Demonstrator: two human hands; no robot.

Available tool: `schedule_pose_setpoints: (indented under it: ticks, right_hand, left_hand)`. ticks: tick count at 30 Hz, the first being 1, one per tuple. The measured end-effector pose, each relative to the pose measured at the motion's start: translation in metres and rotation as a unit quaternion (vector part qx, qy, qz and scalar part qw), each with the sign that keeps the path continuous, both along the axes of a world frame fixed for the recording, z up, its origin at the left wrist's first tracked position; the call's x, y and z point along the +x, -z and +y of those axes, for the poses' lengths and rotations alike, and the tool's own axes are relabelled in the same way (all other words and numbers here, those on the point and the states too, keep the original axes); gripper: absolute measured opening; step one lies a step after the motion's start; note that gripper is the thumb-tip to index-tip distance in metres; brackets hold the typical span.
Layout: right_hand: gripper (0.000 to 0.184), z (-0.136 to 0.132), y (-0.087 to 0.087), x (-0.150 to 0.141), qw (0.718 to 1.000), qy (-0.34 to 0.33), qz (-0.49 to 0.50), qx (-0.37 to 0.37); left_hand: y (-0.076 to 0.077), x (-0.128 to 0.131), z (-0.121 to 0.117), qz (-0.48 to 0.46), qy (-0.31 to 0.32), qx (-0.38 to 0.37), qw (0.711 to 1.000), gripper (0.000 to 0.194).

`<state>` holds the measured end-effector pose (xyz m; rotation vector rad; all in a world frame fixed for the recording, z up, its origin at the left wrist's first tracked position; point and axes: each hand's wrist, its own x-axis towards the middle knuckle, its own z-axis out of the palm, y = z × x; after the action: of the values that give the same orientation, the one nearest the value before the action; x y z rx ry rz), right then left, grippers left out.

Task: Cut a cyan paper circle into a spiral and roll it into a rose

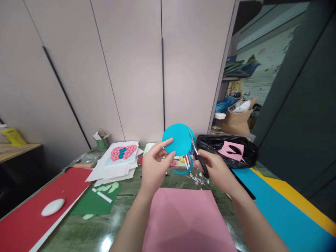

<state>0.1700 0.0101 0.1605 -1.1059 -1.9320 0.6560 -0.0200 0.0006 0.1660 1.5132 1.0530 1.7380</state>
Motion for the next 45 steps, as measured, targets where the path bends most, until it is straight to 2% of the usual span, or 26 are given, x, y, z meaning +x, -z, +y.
schedule_pose_setpoints:
  ticks: [15, 28, 39, 45]
  right_hand:
    - [0.036, -0.0023, -0.0018, 0.0015, 1.000, -0.013, 0.001, -0.001]
    - [0.030, -0.0033, -0.0038, 0.0015, 1.000, -0.010, 0.003, -0.016]
    - [0.030, -0.0015, -0.0009, 0.0020, 1.000, -0.009, -0.002, -0.015]
    - [0.032, -0.0031, -0.0007, 0.0009, 0.999, -0.018, 0.019, -0.020]
  left_hand:
    - [-0.0027, -0.0021, -0.0004, 0.003, -0.018, 0.032, 0.999, 0.022]
    - [-0.0055, -0.0031, -0.0017, 0.013, -0.047, 0.040, 0.998, 0.018]
    - [-0.0047, 0.0004, -0.0021, -0.025, -0.049, 0.028, 0.998, 0.037]
    - [-0.0053, 0.0037, -0.0040, -0.043, -0.031, 0.017, 0.998, 0.038]
